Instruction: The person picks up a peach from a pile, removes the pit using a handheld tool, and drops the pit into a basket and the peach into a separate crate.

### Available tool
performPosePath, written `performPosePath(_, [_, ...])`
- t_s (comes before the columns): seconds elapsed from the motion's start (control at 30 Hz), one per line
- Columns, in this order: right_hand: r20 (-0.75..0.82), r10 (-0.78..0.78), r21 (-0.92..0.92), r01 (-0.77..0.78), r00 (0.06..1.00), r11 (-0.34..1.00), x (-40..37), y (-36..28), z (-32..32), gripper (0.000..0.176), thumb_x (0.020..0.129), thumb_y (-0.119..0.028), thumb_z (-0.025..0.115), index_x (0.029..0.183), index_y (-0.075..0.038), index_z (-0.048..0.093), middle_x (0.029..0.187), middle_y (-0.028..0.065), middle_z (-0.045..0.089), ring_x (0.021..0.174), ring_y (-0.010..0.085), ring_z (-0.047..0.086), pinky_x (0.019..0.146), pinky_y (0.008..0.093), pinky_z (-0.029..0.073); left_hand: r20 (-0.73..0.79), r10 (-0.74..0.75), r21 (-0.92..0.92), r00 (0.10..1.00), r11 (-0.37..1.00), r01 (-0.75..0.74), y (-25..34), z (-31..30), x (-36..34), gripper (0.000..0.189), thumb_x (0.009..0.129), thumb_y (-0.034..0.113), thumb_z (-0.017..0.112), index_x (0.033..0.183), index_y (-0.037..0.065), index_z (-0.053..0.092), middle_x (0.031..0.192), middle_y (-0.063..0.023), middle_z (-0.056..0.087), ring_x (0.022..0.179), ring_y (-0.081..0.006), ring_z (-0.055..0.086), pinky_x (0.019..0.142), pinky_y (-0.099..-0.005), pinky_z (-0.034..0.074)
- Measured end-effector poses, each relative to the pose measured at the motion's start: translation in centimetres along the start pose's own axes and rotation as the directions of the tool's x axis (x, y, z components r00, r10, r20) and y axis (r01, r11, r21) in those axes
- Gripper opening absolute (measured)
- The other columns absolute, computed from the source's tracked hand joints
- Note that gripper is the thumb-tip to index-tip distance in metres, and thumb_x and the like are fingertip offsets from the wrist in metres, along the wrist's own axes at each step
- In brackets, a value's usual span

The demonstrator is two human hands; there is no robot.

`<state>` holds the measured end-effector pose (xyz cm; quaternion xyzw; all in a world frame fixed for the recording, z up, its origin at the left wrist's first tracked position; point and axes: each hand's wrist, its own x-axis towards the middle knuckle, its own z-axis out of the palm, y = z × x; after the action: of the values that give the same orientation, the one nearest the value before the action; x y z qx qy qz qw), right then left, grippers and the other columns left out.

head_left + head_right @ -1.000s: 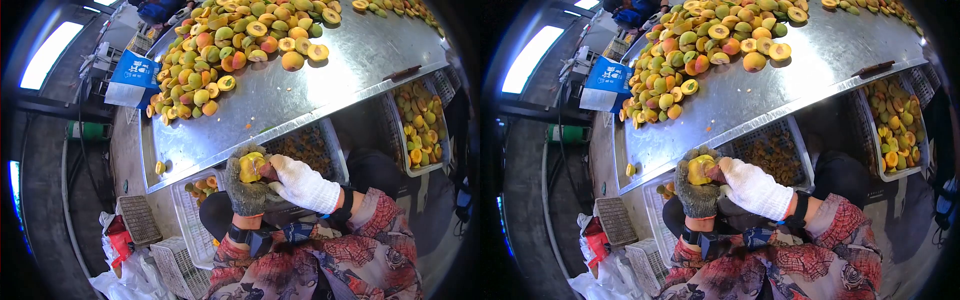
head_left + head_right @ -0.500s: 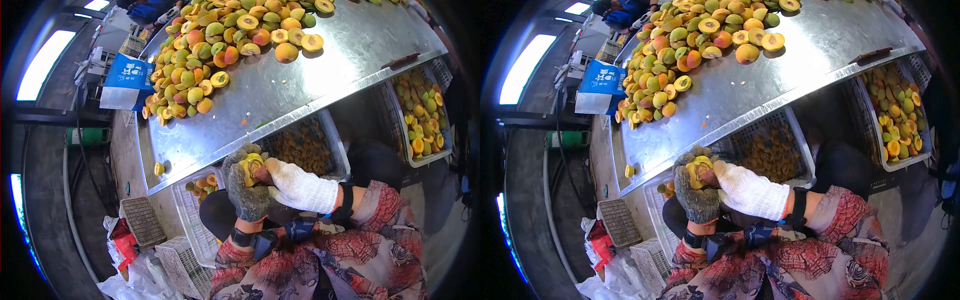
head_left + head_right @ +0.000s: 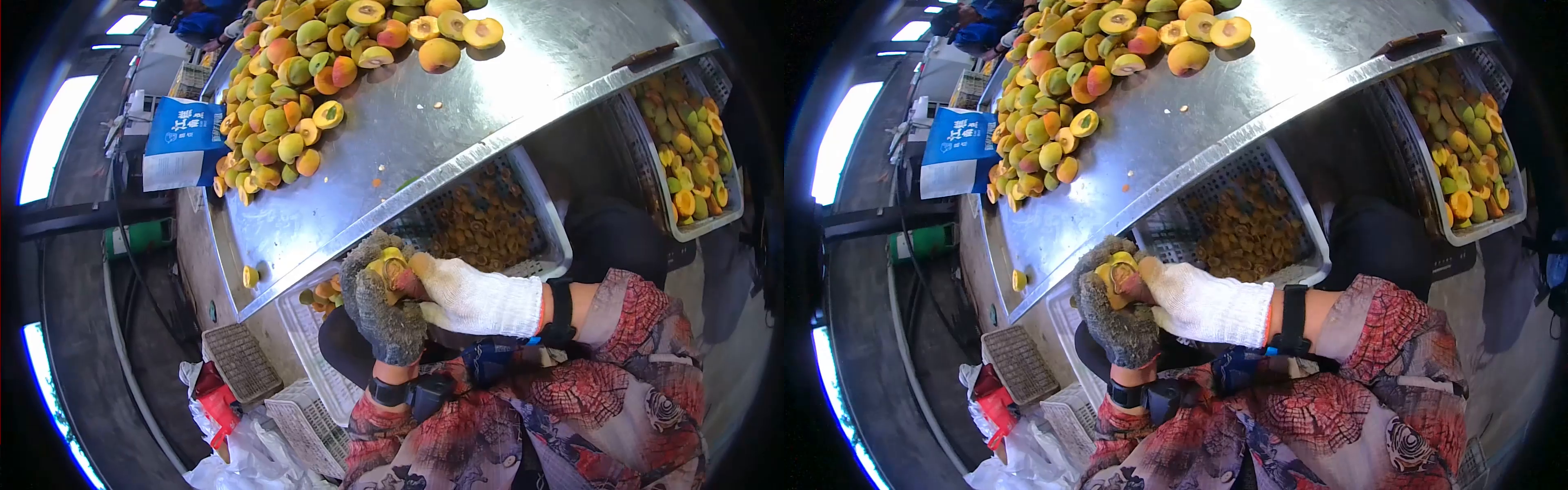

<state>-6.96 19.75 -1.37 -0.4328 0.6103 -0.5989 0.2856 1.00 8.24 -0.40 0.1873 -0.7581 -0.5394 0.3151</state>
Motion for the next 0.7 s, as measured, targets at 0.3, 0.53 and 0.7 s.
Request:
performPosePath(0.3, [0.104,0.04,0.084,-0.049,0.994,0.995,-0.9,-1.9,-1.0,0.03,0.081,-0.008,0.059,0.101,0.003,0.04,0.086,0.0253,0.06,0.087,0.0445,0.06,0.07,0.0435,0.05,-0.06,-0.159,-0.109,0.985,0.982,0.152,0.8,-0.3,-1.1,0.043,0.095,0.035,0.043,0.11,-0.004,0.054,0.107,-0.0151,0.059,0.098,-0.0244,0.057,0.09,-0.0377,0.045])
performPosePath(0.53, [0.315,0.22,0.277,-0.311,0.923,0.909,-1.2,-2.6,-1.1,0.033,0.083,-0.007,0.057,0.109,0.007,0.042,0.104,0.0253,0.062,0.105,0.038,0.06,0.086,0.0388,0.051,-0.072,-0.238,-0.186,0.969,0.957,0.221,-3.1,-4.0,-2.9,0.04,0.096,0.031,0.047,0.12,0.0,0.048,0.119,-0.0128,0.055,0.104,-0.0253,0.057,0.09,-0.0386,0.048])
performPosePath(0.7, [0.203,0.14,0.266,-0.192,0.969,0.945,-1.8,-1.4,0.6,0.031,0.081,-0.013,0.062,0.1,0.002,0.042,0.082,0.0189,0.06,0.082,0.0337,0.064,0.069,0.0391,0.049,0.174,0.077,0.075,0.982,0.993,-0.091,-0.6,-2.6,-1.2,0.039,0.091,0.032,0.053,0.11,-0.002,0.055,0.11,-0.0147,0.06,0.099,-0.0248,0.058,0.089,-0.0382,0.047])
